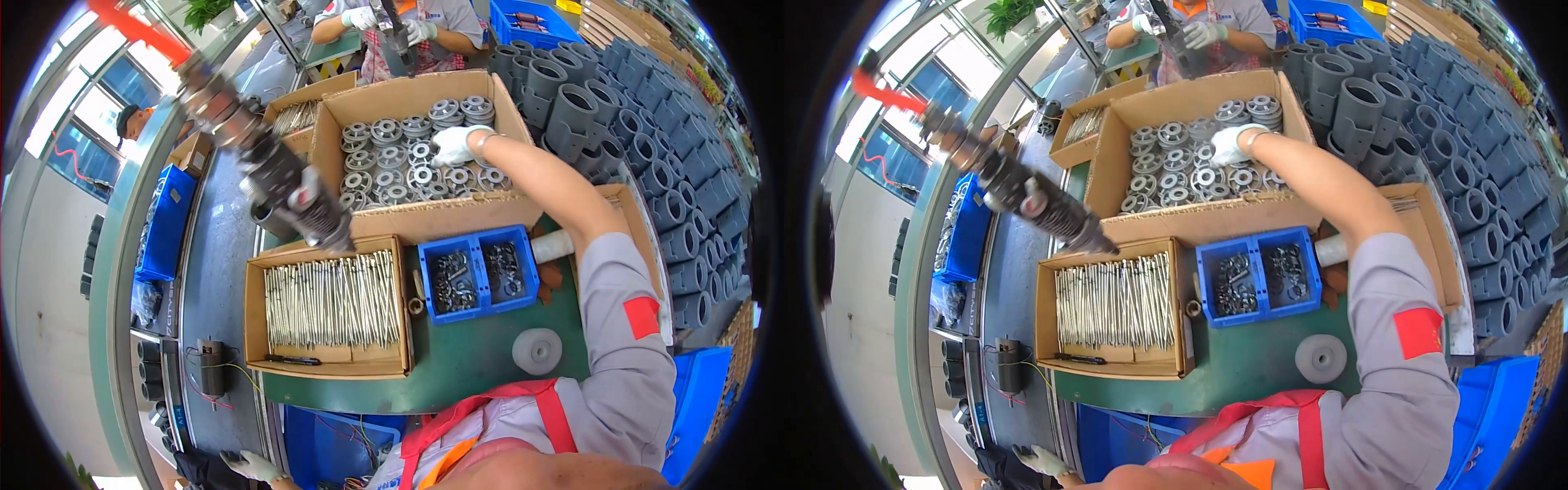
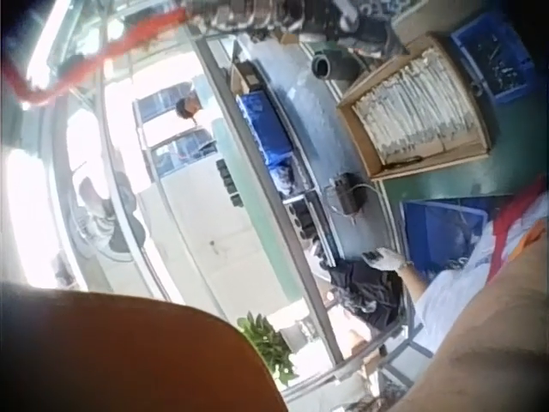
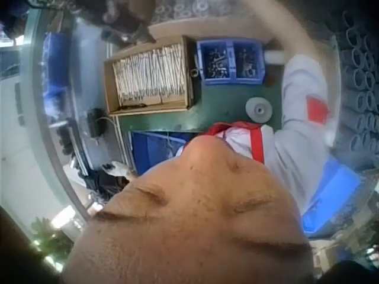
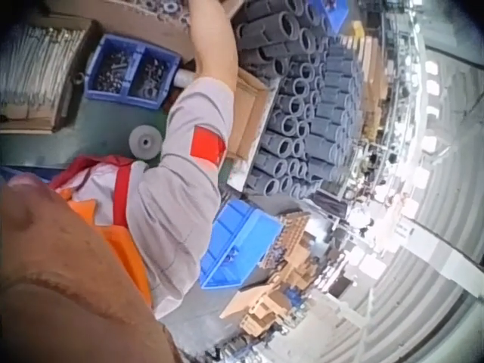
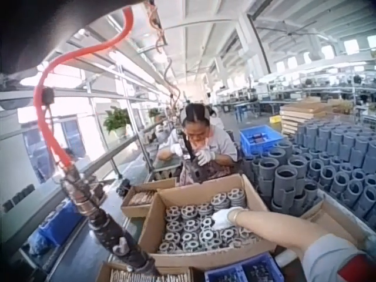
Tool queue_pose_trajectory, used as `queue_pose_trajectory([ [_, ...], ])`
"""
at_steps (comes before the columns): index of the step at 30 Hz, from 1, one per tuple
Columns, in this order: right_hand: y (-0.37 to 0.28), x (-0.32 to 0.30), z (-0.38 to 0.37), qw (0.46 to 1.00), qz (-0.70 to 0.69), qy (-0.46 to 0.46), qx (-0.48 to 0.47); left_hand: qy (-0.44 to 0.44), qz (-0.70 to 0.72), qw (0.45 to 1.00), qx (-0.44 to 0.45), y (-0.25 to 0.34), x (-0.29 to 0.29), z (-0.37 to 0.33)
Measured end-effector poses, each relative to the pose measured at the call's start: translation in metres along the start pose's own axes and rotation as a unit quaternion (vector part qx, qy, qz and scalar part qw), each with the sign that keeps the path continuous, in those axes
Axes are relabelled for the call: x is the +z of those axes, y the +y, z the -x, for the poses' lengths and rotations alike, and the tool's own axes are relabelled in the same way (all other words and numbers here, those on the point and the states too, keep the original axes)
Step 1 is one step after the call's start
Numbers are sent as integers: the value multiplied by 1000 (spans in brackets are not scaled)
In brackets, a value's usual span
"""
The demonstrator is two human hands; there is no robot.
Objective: The person assembles motors by inserting rotors into casings, adding washers and end caps, inserting long bolts through the assemblies, tightening the fasteners using a power tool, and placing the completed motors onto a conveyor.
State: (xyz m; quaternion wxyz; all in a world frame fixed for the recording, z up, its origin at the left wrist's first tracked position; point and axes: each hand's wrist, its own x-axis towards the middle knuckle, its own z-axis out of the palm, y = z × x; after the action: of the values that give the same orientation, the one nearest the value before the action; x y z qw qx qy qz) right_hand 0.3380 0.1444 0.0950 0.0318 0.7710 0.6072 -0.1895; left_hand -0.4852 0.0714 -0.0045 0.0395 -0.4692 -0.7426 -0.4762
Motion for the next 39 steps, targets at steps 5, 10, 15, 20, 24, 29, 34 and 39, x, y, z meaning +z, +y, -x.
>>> queue_pose_trajectory([
  [5,-6,19,-53,995,5,-88,39,-70,92,954,277,70,9,31],
  [10,-30,31,-37,991,-8,-128,-43,-154,227,904,329,173,68,55],
  [15,-5,63,-50,987,-157,9,39,-188,276,837,433,241,124,84],
  [20,0,88,-50,968,-228,-93,-47,-226,264,801,487,279,111,113],
  [24,-7,67,-40,979,-135,-123,-90,-233,249,814,470,256,91,125],
  [29,3,74,-49,971,-103,-102,-192,-250,270,847,384,230,80,139],
  [34,6,68,-46,965,-161,-180,-96,-265,292,862,320,228,82,150],
  [39,3,66,-48,964,-122,-181,-154,-299,316,858,272,225,86,158],
])
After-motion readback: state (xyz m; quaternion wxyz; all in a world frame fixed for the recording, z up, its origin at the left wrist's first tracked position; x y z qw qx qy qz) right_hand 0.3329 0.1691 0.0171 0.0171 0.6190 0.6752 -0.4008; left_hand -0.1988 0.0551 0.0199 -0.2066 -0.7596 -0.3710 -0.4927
